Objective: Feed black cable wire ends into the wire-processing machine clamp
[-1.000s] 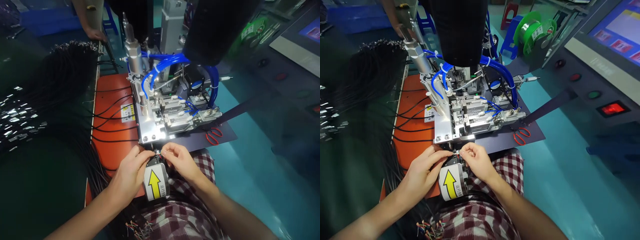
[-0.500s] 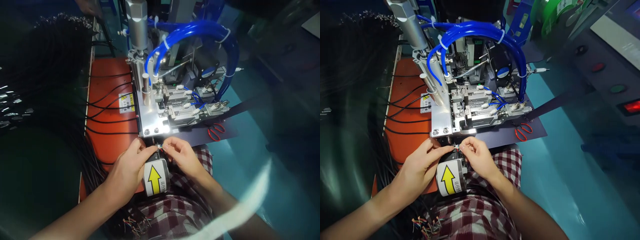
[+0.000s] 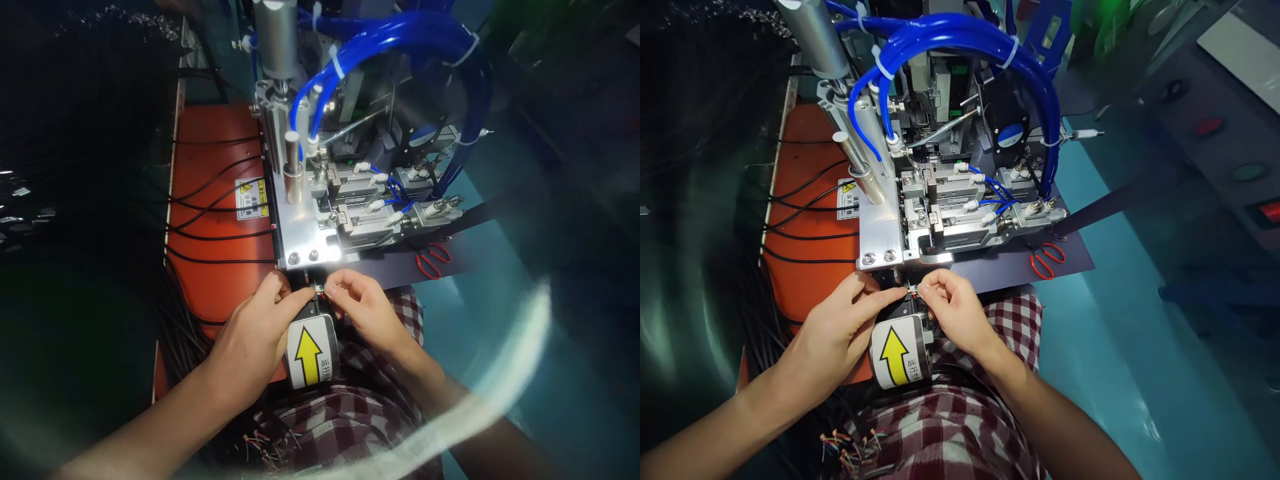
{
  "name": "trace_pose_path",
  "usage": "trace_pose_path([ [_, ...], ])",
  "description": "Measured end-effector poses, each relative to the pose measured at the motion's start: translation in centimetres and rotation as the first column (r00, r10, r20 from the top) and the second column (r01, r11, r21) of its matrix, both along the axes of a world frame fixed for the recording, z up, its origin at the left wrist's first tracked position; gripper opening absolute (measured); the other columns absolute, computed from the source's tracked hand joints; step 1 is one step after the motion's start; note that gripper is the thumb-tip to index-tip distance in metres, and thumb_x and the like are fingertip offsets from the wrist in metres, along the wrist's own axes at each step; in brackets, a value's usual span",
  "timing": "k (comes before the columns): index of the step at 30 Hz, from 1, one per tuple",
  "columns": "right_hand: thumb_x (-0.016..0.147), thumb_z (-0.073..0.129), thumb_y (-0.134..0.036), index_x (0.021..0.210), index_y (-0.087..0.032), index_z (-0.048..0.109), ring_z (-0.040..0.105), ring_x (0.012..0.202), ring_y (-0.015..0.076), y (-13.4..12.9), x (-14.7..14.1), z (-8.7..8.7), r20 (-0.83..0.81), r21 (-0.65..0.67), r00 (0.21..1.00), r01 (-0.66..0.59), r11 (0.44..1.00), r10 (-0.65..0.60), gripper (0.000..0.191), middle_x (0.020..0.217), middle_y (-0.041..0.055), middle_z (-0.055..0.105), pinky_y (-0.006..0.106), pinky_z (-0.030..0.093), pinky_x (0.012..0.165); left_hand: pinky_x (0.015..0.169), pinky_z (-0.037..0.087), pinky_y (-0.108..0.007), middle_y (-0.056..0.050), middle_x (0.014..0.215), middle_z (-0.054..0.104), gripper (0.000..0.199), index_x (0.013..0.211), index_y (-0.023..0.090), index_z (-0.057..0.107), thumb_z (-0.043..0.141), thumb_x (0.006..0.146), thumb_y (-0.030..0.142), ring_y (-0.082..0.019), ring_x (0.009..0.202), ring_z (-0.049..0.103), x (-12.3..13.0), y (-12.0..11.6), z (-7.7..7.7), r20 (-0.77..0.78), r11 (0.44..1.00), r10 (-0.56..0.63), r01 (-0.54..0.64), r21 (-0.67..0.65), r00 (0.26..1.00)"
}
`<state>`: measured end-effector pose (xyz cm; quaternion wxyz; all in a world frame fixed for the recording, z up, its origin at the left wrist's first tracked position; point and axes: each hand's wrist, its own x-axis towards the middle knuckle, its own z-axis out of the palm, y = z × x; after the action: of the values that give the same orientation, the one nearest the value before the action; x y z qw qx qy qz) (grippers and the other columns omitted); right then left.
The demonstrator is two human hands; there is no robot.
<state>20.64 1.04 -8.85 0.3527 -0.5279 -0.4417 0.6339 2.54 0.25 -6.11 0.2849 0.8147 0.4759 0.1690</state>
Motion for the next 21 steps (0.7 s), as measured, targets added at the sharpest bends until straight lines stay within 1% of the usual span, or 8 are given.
trace_pose_path([
  [3, 0.082, 0.056, -0.034, 0.072, -0.018, 0.051, 0.040, 0.052, 0.0104, -0.15, -0.06, -0.16, 0.026, 0.049, 1.000, 0.002, 0.999, -0.004, 0.019, 0.060, -0.0042, 0.044, 0.024, 0.033, 0.049, 0.079, 0.052, -0.033, -0.007, 0.100, 0.050, 0.037, 0.115, 0.022, 0.057, 0.040, 0.085, 0.005, -0.018, 0.088, 0.057, -0.07, -0.02, -0.18, -0.007, 1.000, -0.006, 0.006, 0.021, 1.000],
  [5, 0.083, 0.055, -0.031, 0.073, -0.019, 0.051, 0.041, 0.055, 0.0109, -0.33, -0.11, -0.32, 0.063, 0.110, 0.998, 0.009, 0.994, -0.016, 0.017, 0.063, -0.0032, 0.045, 0.024, 0.035, 0.052, 0.078, 0.052, -0.032, -0.007, 0.099, 0.050, 0.036, 0.115, 0.021, 0.057, 0.041, 0.086, 0.006, -0.018, 0.087, 0.057, -0.13, -0.08, -0.25, -0.007, 1.000, -0.010, 0.010, 0.028, 1.000],
  [7, 0.085, 0.054, -0.029, 0.073, -0.018, 0.052, 0.042, 0.058, 0.0114, -0.49, -0.14, -0.46, 0.104, 0.170, 0.994, 0.019, 0.985, -0.037, 0.016, 0.066, -0.0024, 0.047, 0.025, 0.036, 0.055, 0.074, 0.052, -0.031, -0.007, 0.096, 0.050, 0.035, 0.115, 0.020, 0.057, 0.042, 0.086, 0.006, -0.018, 0.083, 0.057, -0.16, -0.14, -0.22, -0.018, 1.000, -0.010, 0.011, 0.027, 1.000],
  [9, 0.085, 0.053, -0.029, 0.073, -0.019, 0.052, 0.043, 0.058, 0.0115, -0.58, -0.14, -0.56, 0.116, 0.184, 0.992, 0.026, 0.983, -0.048, 0.016, 0.067, -0.0022, 0.047, 0.025, 0.036, 0.055, 0.069, 0.051, -0.030, -0.005, 0.091, 0.049, 0.035, 0.115, 0.021, 0.057, 0.042, 0.086, 0.007, -0.017, 0.078, 0.056, -0.11, -0.15, -0.11, -0.045, 1.000, -0.015, 0.016, 0.024, 0.999],
  [12, 0.084, 0.054, -0.032, 0.073, -0.019, 0.051, 0.042, 0.054, 0.0108, -0.52, -0.15, -0.56, 0.059, 0.109, 0.998, 0.027, 0.994, -0.033, 0.017, 0.064, -0.0031, 0.046, 0.024, 0.035, 0.051, 0.064, 0.050, -0.029, -0.004, 0.086, 0.048, 0.034, 0.114, 0.021, 0.058, 0.042, 0.087, 0.008, -0.017, 0.073, 0.054, 0.06, -0.08, 0.11, -0.082, 0.999, -0.028, 0.031, 0.034, 0.996],
  [15, 0.082, 0.056, -0.033, 0.072, -0.019, 0.050, 0.042, 0.052, 0.0100, -0.34, -0.18, -0.37, 0.006, 0.028, 1.000, 0.022, 0.999, -0.022, 0.019, 0.062, -0.0037, 0.046, 0.024, 0.035, 0.049, 0.062, 0.049, -0.029, -0.005, 0.085, 0.048, 0.033, 0.111, 0.019, 0.059, 0.041, 0.086, 0.008, -0.017, 0.072, 0.052, 0.19, 0.00, 0.28, -0.118, 0.997, -0.042, 0.050, 0.061, 0.992],
  [21, 0.081, 0.057, -0.034, 0.072, -0.018, 0.051, 0.043, 0.049, 0.0092, 0.02, -0.03, 0.15, 0.025, -0.030, 1.000, 0.003, 1.000, -0.002, 0.019, 0.059, -0.0050, 0.046, 0.023, 0.034, 0.046, 0.058, 0.047, -0.029, -0.006, 0.081, 0.050, 0.028, 0.108, 0.013, 0.061, 0.043, 0.087, 0.009, -0.018, 0.069, 0.052, 0.14, 0.05, 0.41, -0.159, 0.985, -0.075, 0.098, 0.139, 0.984],
])
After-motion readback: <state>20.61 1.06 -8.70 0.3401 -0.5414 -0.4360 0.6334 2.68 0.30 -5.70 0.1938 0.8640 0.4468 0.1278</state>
